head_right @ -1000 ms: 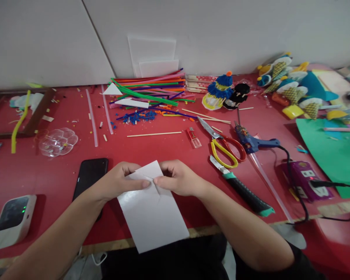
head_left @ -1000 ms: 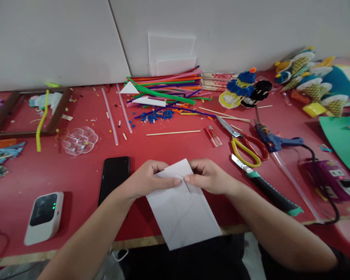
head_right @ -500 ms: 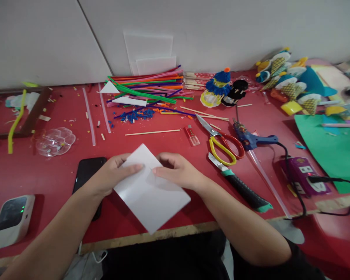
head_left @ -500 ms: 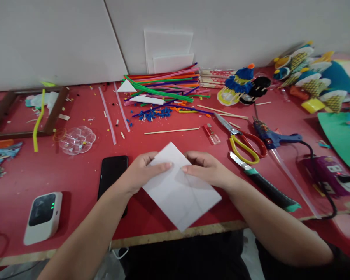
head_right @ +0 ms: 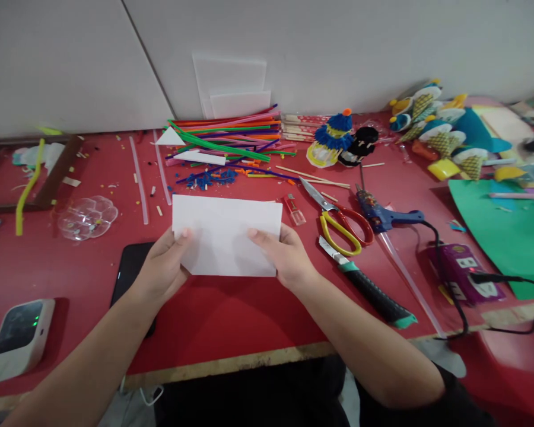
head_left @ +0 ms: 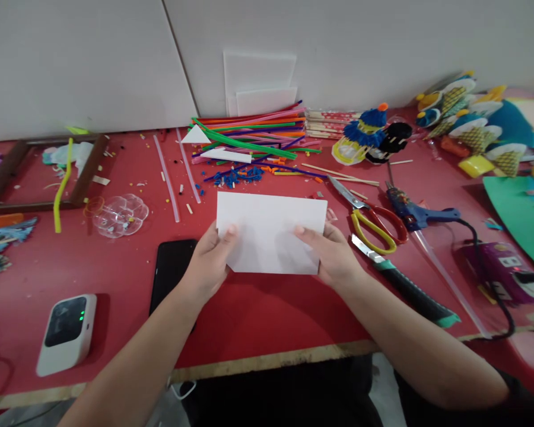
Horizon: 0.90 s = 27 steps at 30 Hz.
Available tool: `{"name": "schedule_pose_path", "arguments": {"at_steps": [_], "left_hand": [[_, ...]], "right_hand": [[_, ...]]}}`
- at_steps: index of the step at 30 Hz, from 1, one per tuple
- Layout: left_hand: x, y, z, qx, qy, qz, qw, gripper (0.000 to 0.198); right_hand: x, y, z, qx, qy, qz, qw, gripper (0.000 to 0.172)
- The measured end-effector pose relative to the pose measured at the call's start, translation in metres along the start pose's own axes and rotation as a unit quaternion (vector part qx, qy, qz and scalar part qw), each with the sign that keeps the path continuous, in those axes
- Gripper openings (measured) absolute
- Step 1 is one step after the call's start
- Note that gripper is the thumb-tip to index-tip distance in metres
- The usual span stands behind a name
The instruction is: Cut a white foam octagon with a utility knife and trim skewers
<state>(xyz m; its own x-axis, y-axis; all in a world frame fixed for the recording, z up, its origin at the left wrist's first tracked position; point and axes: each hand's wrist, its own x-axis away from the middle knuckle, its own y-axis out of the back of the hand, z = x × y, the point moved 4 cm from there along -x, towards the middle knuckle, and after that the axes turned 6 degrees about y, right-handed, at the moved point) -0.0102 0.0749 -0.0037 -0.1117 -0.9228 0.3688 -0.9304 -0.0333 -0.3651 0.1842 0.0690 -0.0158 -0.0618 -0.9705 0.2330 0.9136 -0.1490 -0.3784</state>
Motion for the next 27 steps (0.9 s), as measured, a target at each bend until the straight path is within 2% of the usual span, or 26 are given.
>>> {"name": "schedule_pose_path", "arguments": {"at_steps": [2, 5, 13, 27], "left_hand": [[0.0002, 0.0005, 0.0032, -0.012, 0.054, 0.004, 0.998, 0.056], [-0.0001, 0.0028, 0.0061, -0.026, 0.101, -0.012, 0.995, 0.054], [0.0026, 0.0001, 0.0050, -0.034, 0.131, -0.008, 0.991, 0.053], [0.0033, -0.0022, 0.0044, -0.020, 0.142, 0.022, 0.989, 0.050]], "right_hand": [[0.0017, 0.0021, -0.0012, 0.021, -0.015, -0.018, 1.000, 0.036], [0.0021, 0.0032, -0.0002, 0.042, -0.032, 0.007, 0.999, 0.039], [0.0035, 0.0005, -0.0042, 0.060, -0.018, 0.042, 0.997, 0.038], [0.0051, 0.0025, -0.0045, 0.064, -0.029, 0.052, 0.996, 0.033]]}}
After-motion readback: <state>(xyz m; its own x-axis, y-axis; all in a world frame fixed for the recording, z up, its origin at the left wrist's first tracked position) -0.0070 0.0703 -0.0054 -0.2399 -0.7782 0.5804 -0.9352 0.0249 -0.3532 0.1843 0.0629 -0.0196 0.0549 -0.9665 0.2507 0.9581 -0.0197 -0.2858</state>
